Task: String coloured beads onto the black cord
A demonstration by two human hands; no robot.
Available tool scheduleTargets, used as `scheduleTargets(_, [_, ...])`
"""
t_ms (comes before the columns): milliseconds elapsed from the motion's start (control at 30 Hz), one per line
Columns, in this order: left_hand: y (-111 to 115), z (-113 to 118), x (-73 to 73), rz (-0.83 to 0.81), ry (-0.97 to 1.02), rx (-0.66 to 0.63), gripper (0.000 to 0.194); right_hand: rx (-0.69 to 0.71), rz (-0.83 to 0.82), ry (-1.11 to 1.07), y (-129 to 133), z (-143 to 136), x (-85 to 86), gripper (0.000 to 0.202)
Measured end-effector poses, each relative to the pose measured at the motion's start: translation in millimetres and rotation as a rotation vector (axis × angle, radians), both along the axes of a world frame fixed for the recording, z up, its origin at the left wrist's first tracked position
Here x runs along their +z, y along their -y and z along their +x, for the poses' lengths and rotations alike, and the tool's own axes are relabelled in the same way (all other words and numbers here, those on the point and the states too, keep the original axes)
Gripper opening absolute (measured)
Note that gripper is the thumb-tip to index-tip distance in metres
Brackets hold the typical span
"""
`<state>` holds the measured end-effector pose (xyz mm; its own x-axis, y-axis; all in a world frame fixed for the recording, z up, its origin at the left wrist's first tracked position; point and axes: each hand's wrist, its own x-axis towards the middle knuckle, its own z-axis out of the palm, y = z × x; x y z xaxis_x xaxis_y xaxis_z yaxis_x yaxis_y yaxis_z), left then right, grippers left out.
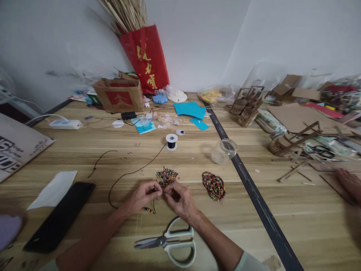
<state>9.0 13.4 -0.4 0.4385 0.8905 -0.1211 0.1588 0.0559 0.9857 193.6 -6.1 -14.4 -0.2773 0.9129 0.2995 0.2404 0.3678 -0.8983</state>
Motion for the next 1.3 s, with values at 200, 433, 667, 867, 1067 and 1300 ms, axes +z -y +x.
scheduleTargets(200, [1.4,-0.7,-0.8,-0.018,0.029,-0.017,0.018,-0.001,0.007,0.04,0.4,-0.2,-0.4,0.003])
scheduleTargets(433, [0.6,-1.1,-1.6,-0.054,0.03,-0.016,0.017,0.02,-0.026,0.049,0.7,0.2,0.2,0.004])
scheduleTargets(667, [0.3,-1.5,-0.4,-0.04,0.016,-0.026,0.017,0.014,-0.027,0.051,-0.4,0.7,0.9,0.002])
scheduleTargets(867, [1.1,-1.1,-0.1,-0.04,0.009,-0.02,0.017,0.024,-0.028,0.045,-0.1,-0.2,1.3,0.003])
scheduleTargets(1067, [1.0,-0.4,-2.1,-0.04,-0.008,-0.016,0.014,0.027,-0.021,0.056,-0.2,-0.5,1.9,0.003])
scheduleTargets(1300, [0.7,-0.7,-1.9,-0.03,-0.007,-0.023,0.013,0.012,-0.01,0.07,0.7,-1.1,3.8,0.005])
